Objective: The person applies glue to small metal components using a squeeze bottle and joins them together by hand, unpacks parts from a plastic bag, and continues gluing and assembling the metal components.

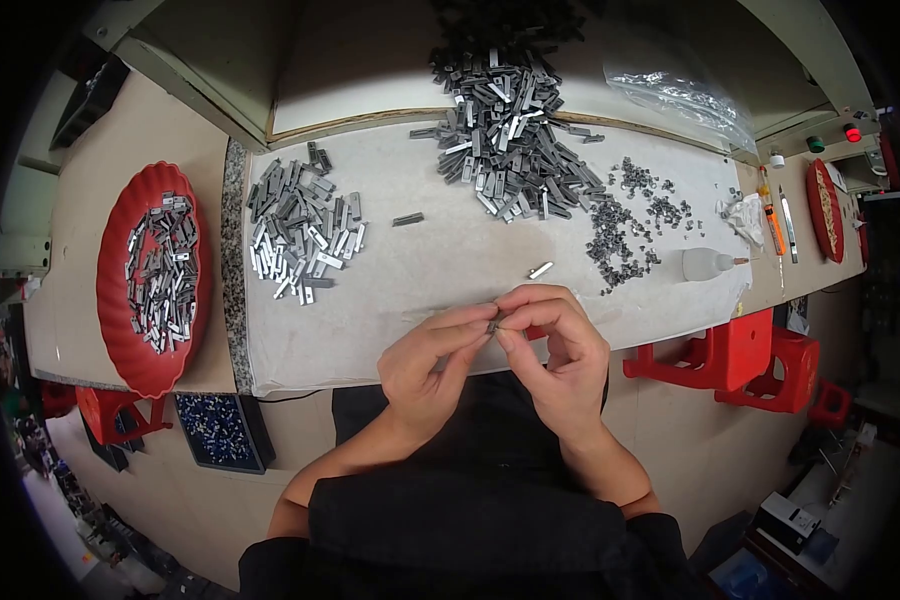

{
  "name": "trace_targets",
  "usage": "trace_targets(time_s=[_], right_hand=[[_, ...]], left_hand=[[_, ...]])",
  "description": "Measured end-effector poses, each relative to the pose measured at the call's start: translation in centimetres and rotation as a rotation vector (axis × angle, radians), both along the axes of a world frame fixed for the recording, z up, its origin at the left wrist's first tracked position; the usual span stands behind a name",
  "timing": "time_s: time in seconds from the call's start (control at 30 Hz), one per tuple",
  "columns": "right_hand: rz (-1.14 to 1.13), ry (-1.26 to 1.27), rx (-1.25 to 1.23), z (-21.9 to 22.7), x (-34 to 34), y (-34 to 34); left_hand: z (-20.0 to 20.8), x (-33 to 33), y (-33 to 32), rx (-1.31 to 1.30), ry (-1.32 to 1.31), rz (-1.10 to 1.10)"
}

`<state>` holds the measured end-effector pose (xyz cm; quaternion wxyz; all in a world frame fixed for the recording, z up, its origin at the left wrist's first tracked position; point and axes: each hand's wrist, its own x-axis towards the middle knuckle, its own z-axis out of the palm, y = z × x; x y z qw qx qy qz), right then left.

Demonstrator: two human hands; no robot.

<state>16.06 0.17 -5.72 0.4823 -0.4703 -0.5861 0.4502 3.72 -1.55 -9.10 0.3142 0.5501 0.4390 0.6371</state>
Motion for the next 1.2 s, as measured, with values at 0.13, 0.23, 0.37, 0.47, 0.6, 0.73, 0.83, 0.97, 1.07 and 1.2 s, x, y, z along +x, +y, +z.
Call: trace_targets(time_s=[0.13,0.23,0.37,0.47,0.6,0.73,0.83,0.97,1.07,1.2], right_hand=[[0.016,0.022,-0.029,-0.1,0.2,0.0],[0.117,-0.014,-0.099,0.2,0.9,0.0],[0.121,-0.018,-0.089,0.7,0.7,0.0],[0.132,0.028,-0.114,0.9,0.5,0.1],[0.040,-0.123,0.030,1.1,0.1,0.4],[0.006,-0.249,0.146,1.3,-0.3,0.6],[0.015,-0.227,0.153,1.4,-0.1,0.6],[0.019,-0.229,0.167,1.2,-0.3,0.6],[0.007,-0.213,0.179,1.2,-0.3,0.7],[-0.004,-0.191,0.131,1.3,-0.2,0.6]], left_hand=[[-0.2,0.1,0.1,0.089,0.128,0.050],[-0.2,-0.1,0.2,0.137,0.210,0.061],[-0.3,-0.5,0.0,0.144,0.255,0.043],[-0.4,-0.5,-0.1,0.122,0.250,0.034],[0.2,-0.4,-0.1,-0.044,0.060,-0.045],[0.3,-0.3,-0.1,-0.175,-0.081,-0.063],[0.5,-0.5,-0.1,-0.214,-0.123,-0.090],[1.1,-1.1,-0.2,-0.297,-0.144,-0.197],[1.1,-1.2,0.0,-0.292,-0.191,-0.235],[1.1,-1.3,0.2,-0.288,-0.268,-0.271]])
